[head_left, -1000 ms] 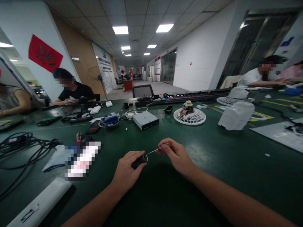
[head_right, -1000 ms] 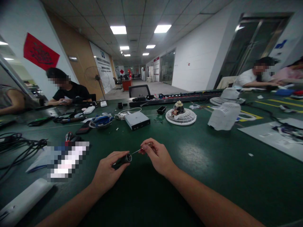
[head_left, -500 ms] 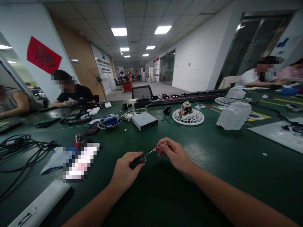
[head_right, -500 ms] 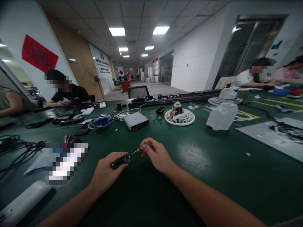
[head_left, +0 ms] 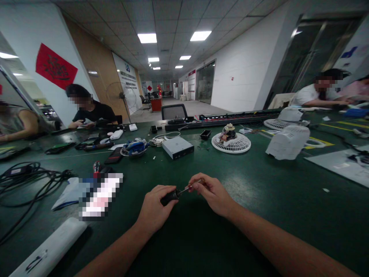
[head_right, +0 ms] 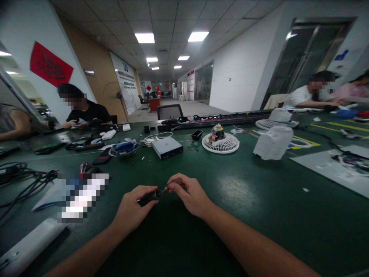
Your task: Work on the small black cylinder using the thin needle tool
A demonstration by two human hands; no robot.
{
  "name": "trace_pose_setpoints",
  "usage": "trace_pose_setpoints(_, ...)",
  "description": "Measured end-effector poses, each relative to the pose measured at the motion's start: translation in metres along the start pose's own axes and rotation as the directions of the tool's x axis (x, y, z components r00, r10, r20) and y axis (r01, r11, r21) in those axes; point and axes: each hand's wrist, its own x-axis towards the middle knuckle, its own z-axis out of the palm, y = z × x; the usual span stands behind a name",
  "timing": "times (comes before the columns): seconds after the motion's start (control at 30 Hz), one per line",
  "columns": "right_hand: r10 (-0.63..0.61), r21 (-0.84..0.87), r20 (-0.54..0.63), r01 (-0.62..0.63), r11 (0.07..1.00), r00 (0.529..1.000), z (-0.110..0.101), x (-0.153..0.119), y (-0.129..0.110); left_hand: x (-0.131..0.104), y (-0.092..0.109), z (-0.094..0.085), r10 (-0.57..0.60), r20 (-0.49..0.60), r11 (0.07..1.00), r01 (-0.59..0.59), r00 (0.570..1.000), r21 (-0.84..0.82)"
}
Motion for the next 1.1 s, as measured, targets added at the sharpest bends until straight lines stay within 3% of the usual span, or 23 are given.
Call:
trace_pose_setpoints(0.07,-0.059,-0.085,-0.003,0.058,0.995,0.998,-0.002,-0.002,-0.001,0.0,-0.001,0.0,-0.011,-0.006,1.0,0.011,1.0,0.017)
trace_pose_setpoints(0.13,-0.194,-0.182,-0.055,0.182,0.966,0.979,-0.005,-0.004,-0.003,0.0,-0.003,0.001,-0.03,-0.013,0.999,0.031,0.999,0.034)
trace_pose_setpoints(0.2,-0.362,-0.28,-0.094,0.325,0.904,0.927,-0.009,-0.005,-0.007,0.0,-0.005,0.001,-0.055,-0.016,0.997,0.055,0.998,0.048)
trace_pose_setpoints(0.27,-0.455,-0.379,-0.048,0.405,0.832,0.889,-0.011,-0.005,-0.012,0.0,-0.008,0.001,-0.075,-0.012,0.996,0.075,0.997,0.056)
trace_pose_setpoints(0.33,-0.402,-0.517,0.057,0.371,0.771,0.914,-0.011,-0.004,-0.013,-0.001,-0.01,0.002,-0.079,-0.008,0.995,0.079,0.997,0.062)
trace_pose_setpoints(0.43,-0.156,-0.734,0.134,0.204,0.648,0.979,-0.004,0.0,-0.007,-0.002,-0.012,0.003,-0.079,-0.002,0.994,0.079,0.997,0.075)
trace_pose_setpoints(0.53,0.008,-0.803,0.201,0.159,0.574,0.98,0.005,0.004,0.004,-0.001,-0.012,0.003,-0.094,0.008,0.991,0.093,0.996,0.094)
trace_pose_setpoints(0.63,0.04,-0.794,0.285,0.212,0.57,0.958,0.01,0.007,0.01,0.001,-0.01,0.002,-0.099,0.022,0.99,0.096,0.995,0.104)
trace_pose_setpoints(0.8,-0.025,-0.736,0.349,0.291,0.612,0.937,0.012,0.011,0.005,0.002,-0.009,0.002,-0.108,0.034,0.987,0.103,0.994,0.125)
trace_pose_setpoints(1.1,-0.213,-0.49,0.255,0.316,0.813,0.943,0.013,0.0,0.002,-0.001,-0.004,0.003,0.013,0.08,1.0,-0.014,0.997,0.009)
